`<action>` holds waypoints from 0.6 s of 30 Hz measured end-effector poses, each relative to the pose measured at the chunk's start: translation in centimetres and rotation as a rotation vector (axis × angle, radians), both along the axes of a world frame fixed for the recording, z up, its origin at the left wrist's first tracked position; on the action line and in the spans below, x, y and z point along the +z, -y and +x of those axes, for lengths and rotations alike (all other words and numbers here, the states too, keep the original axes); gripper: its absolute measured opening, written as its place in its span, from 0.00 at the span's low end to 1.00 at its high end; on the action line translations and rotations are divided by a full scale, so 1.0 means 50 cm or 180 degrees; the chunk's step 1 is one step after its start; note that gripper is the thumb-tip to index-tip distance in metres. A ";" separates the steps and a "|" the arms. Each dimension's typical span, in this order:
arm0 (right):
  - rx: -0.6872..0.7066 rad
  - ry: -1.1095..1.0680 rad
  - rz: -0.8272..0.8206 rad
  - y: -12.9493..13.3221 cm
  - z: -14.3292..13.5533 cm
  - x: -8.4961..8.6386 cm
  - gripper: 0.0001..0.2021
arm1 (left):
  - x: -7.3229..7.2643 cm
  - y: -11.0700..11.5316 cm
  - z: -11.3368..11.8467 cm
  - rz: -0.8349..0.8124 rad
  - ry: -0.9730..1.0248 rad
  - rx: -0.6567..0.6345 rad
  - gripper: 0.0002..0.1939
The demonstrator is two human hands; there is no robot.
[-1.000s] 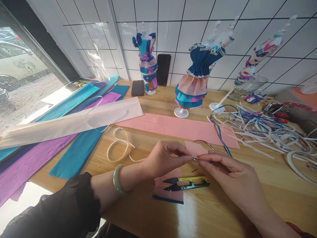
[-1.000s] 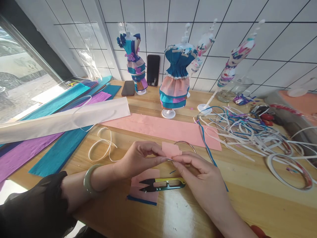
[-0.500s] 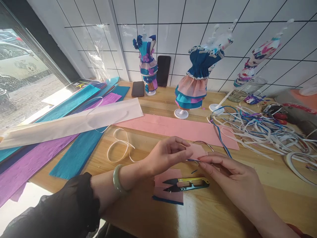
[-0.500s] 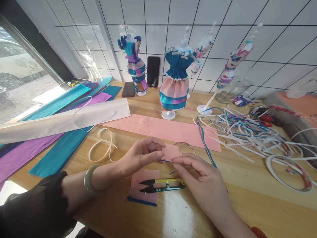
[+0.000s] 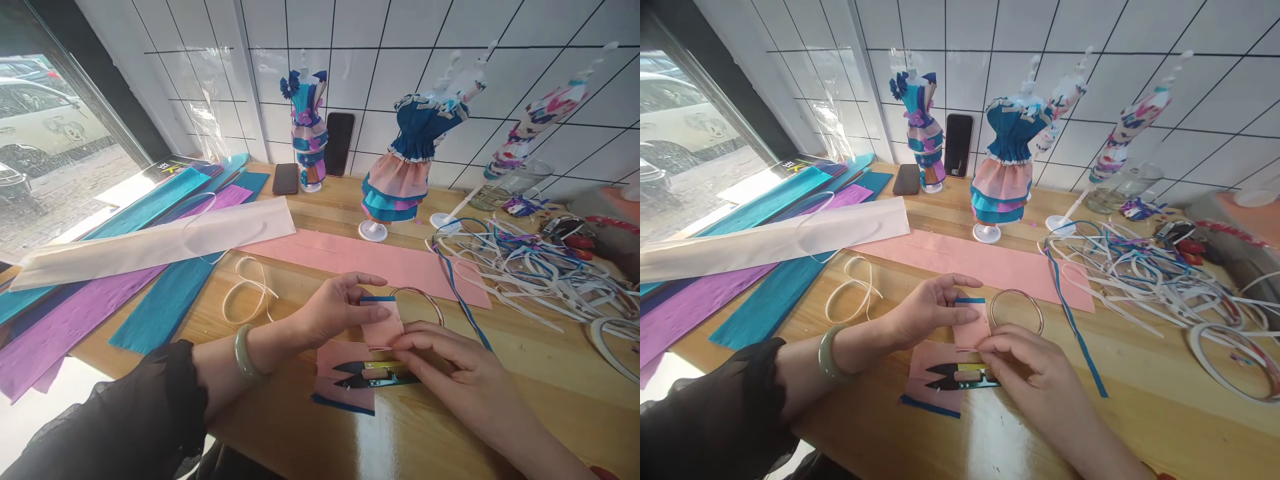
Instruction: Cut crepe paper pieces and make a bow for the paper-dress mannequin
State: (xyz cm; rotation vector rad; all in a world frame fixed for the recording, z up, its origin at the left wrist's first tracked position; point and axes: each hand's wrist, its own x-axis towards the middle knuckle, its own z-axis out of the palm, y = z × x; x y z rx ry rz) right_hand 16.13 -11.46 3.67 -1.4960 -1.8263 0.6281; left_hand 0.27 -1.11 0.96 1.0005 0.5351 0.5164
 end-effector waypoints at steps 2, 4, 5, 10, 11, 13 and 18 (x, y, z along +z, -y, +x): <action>0.0012 0.0027 -0.0055 0.000 0.000 -0.002 0.06 | 0.000 0.000 0.000 0.0082 -0.0082 0.0062 0.26; 0.0020 0.0040 -0.0074 0.001 0.000 -0.003 0.07 | -0.002 0.000 0.000 0.0187 -0.0153 0.0114 0.25; 0.0019 0.0044 -0.0072 0.001 0.000 -0.004 0.07 | -0.003 0.000 0.000 0.0238 -0.0182 0.0132 0.24; 0.0025 0.0066 -0.0083 0.003 -0.001 -0.004 0.07 | -0.007 0.000 0.001 0.0380 -0.0236 0.0131 0.24; 0.0043 0.0068 -0.0082 0.003 -0.001 -0.004 0.07 | -0.008 0.000 0.001 0.0375 -0.0229 0.0133 0.24; 0.0082 0.0068 -0.0073 0.002 -0.001 -0.004 0.07 | -0.008 -0.001 0.001 0.0328 -0.0214 0.0149 0.24; 0.0089 0.0055 -0.0058 0.001 -0.002 -0.003 0.07 | -0.007 -0.004 0.001 0.0209 -0.0179 0.0210 0.24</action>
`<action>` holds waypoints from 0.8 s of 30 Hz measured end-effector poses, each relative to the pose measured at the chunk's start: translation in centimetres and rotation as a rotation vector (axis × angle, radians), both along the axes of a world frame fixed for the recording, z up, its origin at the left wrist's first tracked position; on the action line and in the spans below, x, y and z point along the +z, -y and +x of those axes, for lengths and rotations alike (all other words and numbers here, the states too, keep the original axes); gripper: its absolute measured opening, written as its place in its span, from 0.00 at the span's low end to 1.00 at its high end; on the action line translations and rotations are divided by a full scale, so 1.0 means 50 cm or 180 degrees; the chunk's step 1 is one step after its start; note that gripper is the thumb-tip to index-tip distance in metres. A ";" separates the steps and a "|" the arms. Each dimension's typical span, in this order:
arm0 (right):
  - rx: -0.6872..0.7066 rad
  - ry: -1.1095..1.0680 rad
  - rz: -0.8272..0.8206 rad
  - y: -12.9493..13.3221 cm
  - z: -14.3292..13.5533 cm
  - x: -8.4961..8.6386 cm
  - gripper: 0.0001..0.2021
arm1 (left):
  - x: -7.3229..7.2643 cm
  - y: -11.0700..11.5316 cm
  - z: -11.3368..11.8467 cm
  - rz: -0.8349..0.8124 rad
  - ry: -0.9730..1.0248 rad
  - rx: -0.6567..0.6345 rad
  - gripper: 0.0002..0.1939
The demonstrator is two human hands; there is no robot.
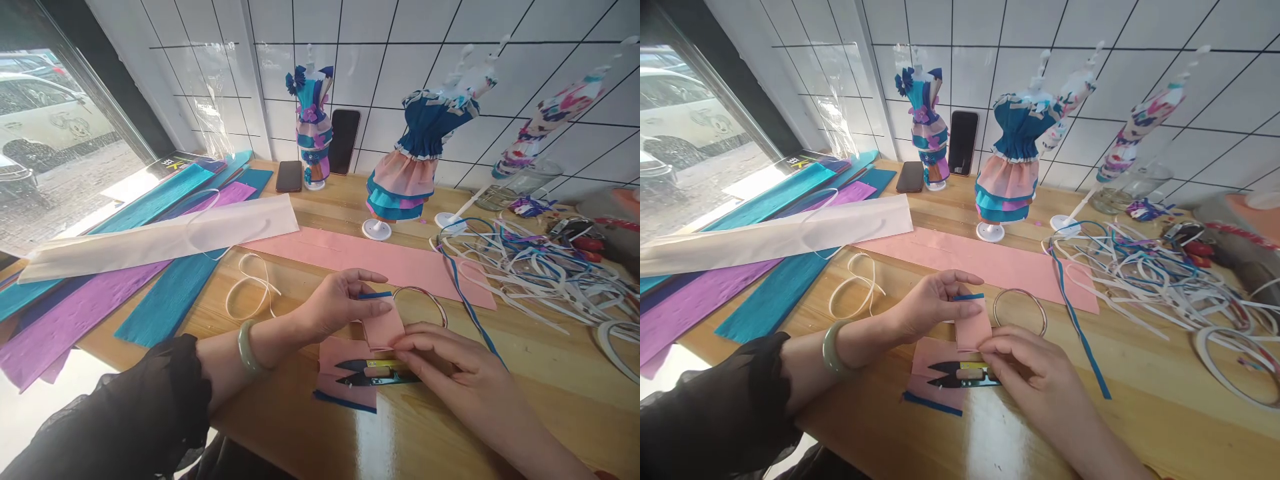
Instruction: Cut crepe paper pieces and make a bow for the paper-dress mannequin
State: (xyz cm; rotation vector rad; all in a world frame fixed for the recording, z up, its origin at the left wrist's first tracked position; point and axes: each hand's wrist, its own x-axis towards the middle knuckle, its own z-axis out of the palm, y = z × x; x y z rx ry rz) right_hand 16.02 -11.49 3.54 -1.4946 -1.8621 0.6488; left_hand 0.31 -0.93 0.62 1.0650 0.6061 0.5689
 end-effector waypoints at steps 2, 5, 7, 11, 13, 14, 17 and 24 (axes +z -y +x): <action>-0.0027 0.0010 -0.0014 0.001 0.000 0.000 0.08 | 0.000 -0.002 0.000 -0.0005 0.0000 0.0044 0.24; -0.0069 0.0008 -0.0032 0.004 0.001 -0.001 0.08 | 0.001 -0.004 0.000 0.0013 -0.0062 0.0091 0.23; -0.0089 0.0001 -0.0052 0.005 0.001 -0.002 0.08 | 0.002 -0.005 0.001 0.0061 -0.0081 0.0089 0.22; -0.0098 -0.0012 -0.0078 0.005 0.001 -0.006 0.07 | 0.009 -0.004 0.000 0.0152 -0.0103 0.0020 0.22; -0.0122 -0.0036 -0.0072 0.005 0.002 -0.007 0.07 | 0.012 -0.004 -0.003 0.0147 -0.0149 0.0001 0.23; -0.0151 -0.0049 -0.0072 0.005 0.003 -0.007 0.07 | 0.013 -0.005 -0.004 0.0144 -0.0175 0.0012 0.23; -0.0347 -0.0087 -0.0090 0.007 0.007 -0.007 0.05 | 0.012 -0.010 -0.005 0.0066 -0.0214 0.0053 0.24; -0.1192 -0.0864 -0.0554 0.003 0.037 -0.026 0.08 | 0.016 -0.003 -0.004 0.1113 -0.0396 0.0391 0.21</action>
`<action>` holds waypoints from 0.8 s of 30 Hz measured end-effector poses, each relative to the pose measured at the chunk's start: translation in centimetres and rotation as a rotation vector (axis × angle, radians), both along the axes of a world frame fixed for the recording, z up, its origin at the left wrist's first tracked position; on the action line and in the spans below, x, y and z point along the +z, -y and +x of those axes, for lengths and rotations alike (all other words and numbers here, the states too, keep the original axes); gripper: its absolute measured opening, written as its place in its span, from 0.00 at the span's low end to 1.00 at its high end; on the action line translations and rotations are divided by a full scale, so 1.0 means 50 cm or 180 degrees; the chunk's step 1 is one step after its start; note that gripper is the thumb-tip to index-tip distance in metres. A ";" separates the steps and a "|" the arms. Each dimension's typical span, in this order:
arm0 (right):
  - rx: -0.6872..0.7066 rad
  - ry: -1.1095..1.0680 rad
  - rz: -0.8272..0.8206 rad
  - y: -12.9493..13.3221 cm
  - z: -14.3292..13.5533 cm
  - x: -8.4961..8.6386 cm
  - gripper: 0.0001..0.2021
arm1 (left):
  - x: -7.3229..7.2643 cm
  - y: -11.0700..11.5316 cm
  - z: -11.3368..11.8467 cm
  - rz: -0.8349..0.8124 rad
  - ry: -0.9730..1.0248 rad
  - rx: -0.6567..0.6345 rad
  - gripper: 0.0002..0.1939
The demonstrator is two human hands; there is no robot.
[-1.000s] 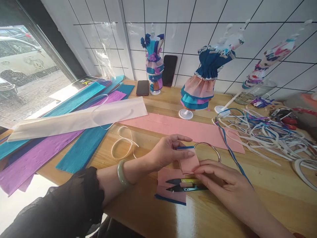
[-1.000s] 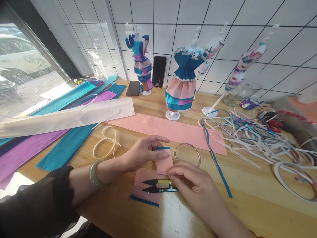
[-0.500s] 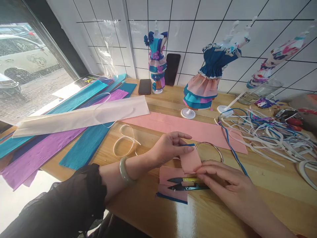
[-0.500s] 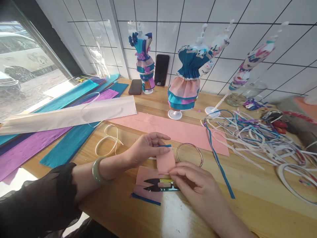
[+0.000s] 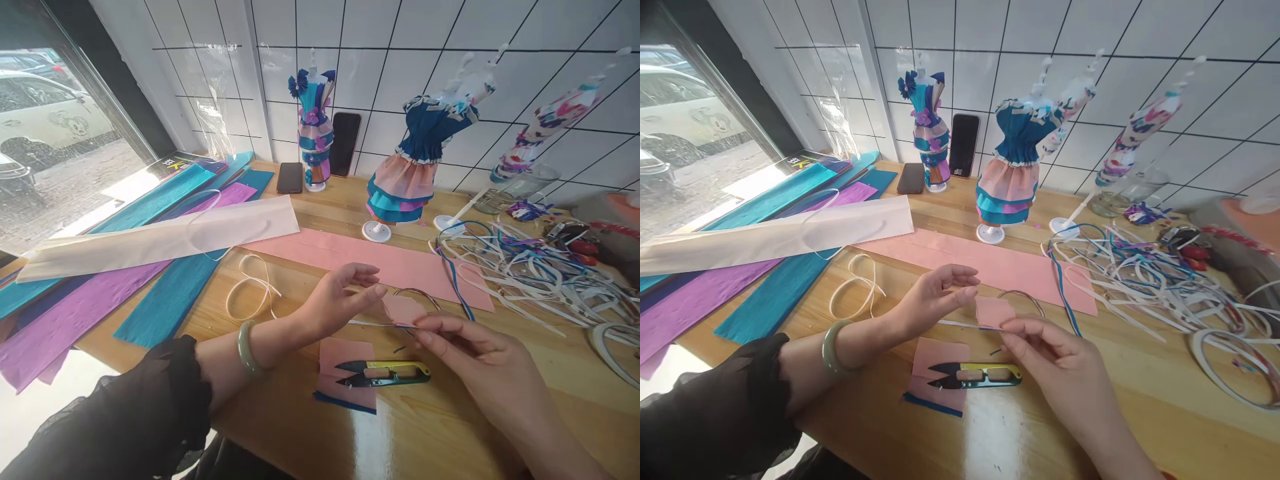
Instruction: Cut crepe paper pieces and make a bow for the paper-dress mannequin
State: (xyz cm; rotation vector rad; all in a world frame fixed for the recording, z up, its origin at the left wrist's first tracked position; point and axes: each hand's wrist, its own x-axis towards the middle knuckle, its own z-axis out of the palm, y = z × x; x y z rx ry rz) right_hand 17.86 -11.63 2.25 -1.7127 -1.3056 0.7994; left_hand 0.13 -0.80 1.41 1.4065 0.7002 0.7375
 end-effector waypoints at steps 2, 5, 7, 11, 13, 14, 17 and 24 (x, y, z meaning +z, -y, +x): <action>-0.0149 -0.0303 -0.0065 -0.004 0.008 -0.009 0.09 | 0.009 0.007 -0.003 0.0629 -0.0123 0.0057 0.18; -0.0177 -0.0522 -0.0039 -0.007 0.009 -0.012 0.10 | 0.019 0.014 -0.008 0.1620 -0.0071 -0.0134 0.17; -0.0181 -0.0500 -0.0011 -0.007 0.004 -0.007 0.10 | 0.018 0.015 -0.008 0.2137 -0.0034 -0.0257 0.17; -0.0088 -0.0321 0.0037 -0.005 -0.006 0.005 0.09 | 0.008 0.016 -0.005 0.2519 -0.0141 -0.0253 0.12; -0.0036 -0.0270 0.0037 -0.004 -0.010 0.008 0.08 | 0.005 0.016 -0.003 0.2540 -0.0207 -0.0229 0.09; -0.0024 -0.0261 0.0027 -0.004 -0.012 0.009 0.08 | 0.004 0.016 -0.003 0.2541 -0.0242 -0.0229 0.08; -0.0015 -0.0286 -0.0019 -0.004 -0.016 0.010 0.08 | 0.002 0.015 -0.003 0.2541 -0.0290 -0.0273 0.07; 0.0170 -0.0318 -0.0102 -0.005 -0.009 0.002 0.15 | 0.006 0.016 -0.003 0.2055 -0.0131 -0.0241 0.05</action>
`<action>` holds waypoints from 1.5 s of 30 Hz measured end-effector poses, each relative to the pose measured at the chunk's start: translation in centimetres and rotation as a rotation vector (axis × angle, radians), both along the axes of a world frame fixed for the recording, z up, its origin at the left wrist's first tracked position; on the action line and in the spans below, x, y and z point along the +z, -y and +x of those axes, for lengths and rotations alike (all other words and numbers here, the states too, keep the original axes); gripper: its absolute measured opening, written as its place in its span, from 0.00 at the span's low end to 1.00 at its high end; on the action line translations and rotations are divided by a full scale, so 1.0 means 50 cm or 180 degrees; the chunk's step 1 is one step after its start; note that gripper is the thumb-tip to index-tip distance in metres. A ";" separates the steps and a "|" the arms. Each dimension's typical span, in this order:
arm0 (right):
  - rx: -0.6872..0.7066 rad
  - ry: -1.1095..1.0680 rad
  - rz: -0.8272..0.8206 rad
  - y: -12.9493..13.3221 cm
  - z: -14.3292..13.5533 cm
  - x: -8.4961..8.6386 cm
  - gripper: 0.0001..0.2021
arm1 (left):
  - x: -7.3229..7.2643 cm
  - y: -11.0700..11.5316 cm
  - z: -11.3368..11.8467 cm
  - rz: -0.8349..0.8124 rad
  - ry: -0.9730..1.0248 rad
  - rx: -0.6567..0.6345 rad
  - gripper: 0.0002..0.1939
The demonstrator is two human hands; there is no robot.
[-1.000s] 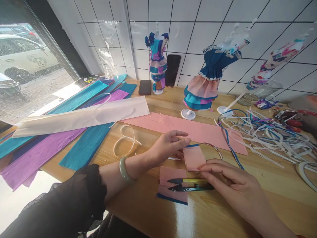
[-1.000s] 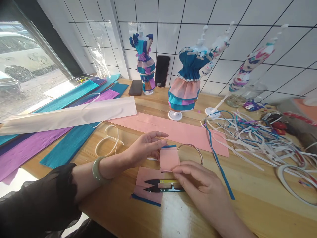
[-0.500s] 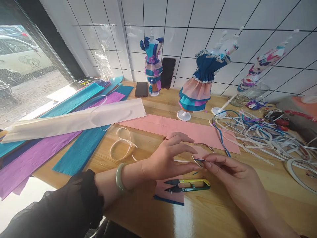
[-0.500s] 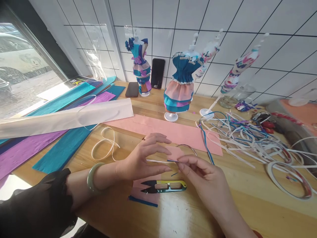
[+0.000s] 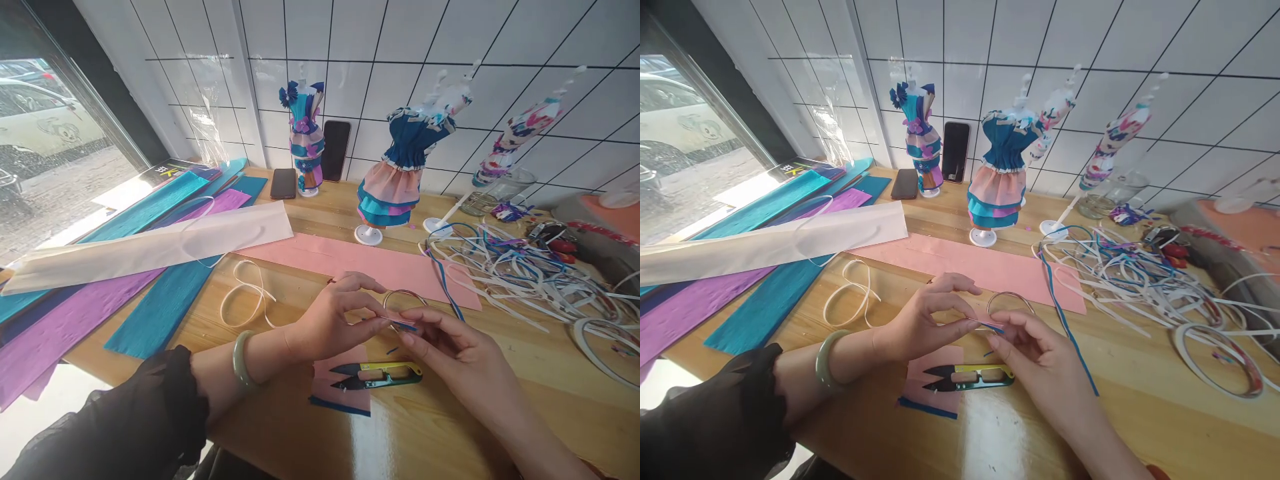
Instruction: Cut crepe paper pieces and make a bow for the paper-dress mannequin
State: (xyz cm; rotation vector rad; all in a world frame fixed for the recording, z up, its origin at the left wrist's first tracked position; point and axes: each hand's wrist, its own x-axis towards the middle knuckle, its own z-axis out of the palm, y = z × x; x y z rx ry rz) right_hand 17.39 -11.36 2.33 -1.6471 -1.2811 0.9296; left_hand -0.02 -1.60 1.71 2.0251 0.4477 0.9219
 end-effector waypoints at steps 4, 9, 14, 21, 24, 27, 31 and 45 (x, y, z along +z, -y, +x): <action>-0.0096 0.0510 0.0327 0.002 0.002 0.006 0.16 | 0.011 0.002 -0.001 -0.0818 0.0046 0.0069 0.05; -0.0067 0.0706 0.0693 0.010 0.002 0.009 0.15 | 0.012 0.001 0.001 -0.1831 0.0181 -0.0206 0.07; 0.0049 0.0178 0.0481 0.015 -0.003 0.010 0.13 | 0.013 0.009 0.008 -0.2365 0.0154 -0.0419 0.10; -0.0161 0.0010 0.0307 0.007 -0.016 0.017 0.08 | 0.007 0.011 0.010 -0.2867 -0.0095 -0.0626 0.11; -0.0228 -0.0053 0.0241 0.004 -0.012 0.015 0.08 | 0.004 0.008 0.008 -0.2940 -0.0076 -0.0620 0.14; -0.0321 -0.0218 0.0174 0.003 -0.009 0.011 0.08 | 0.008 0.009 0.009 -0.3025 0.0120 -0.0696 0.20; -0.0313 -0.0477 0.0089 0.005 -0.008 0.003 0.07 | 0.014 0.016 0.013 -0.3054 0.0337 -0.0884 0.17; -0.0365 -0.0458 -0.0111 0.003 -0.021 0.017 0.10 | -0.001 0.014 0.011 -0.2514 0.0068 -0.0705 0.09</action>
